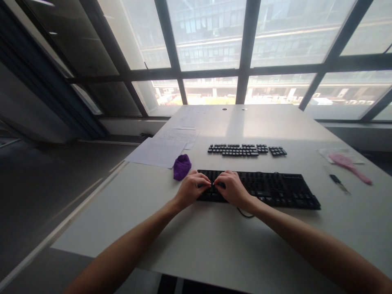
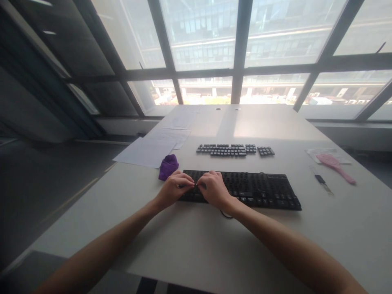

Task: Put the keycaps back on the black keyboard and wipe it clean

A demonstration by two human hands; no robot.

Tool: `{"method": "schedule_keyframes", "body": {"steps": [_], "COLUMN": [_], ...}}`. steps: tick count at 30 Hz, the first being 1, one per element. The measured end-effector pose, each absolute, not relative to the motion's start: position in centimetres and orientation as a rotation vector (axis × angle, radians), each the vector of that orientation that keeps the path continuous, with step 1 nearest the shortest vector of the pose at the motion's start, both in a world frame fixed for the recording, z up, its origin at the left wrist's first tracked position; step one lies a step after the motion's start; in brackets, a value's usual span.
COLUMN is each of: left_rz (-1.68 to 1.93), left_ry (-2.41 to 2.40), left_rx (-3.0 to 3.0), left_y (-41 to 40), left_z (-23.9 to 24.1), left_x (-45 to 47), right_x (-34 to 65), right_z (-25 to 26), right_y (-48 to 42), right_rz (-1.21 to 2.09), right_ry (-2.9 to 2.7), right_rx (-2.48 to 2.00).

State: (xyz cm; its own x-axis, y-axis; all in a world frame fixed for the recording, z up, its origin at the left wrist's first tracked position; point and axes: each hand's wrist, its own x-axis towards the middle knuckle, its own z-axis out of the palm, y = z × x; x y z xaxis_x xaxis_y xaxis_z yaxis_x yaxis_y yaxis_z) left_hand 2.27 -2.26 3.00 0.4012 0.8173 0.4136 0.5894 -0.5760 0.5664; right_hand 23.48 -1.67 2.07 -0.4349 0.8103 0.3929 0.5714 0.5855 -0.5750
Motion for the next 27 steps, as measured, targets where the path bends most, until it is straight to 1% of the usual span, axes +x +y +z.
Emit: {"method": "schedule_keyframes", "body": {"steps": [7,15,20,27], "left_rz": [0.971,0.852,0.783,0.789], "left_ry": [1.197,1.150,1.141,1.115], "left_rx": [2.364,2.515,2.588,2.598], "left_y": [-2.2,-2.4,-2.7,-2.8], "left_z": [2.9,3.2,3.4,3.5], "left_x": [2.3,1.7,1.7,1.9], "right_x": [23.4,23.3,23.3,23.6], "right_z": [2.3,2.5,2.6,2.8], "right_y": [-1.8,-2.3,-2.5,-2.8], "right_rz": [0.388,0.255,0.252,0.250], "right_ry": [-2.232,-2.338,-2.352,-2.371], "right_rx": [-1.086,-1.014,-1.037,-1.102]}}
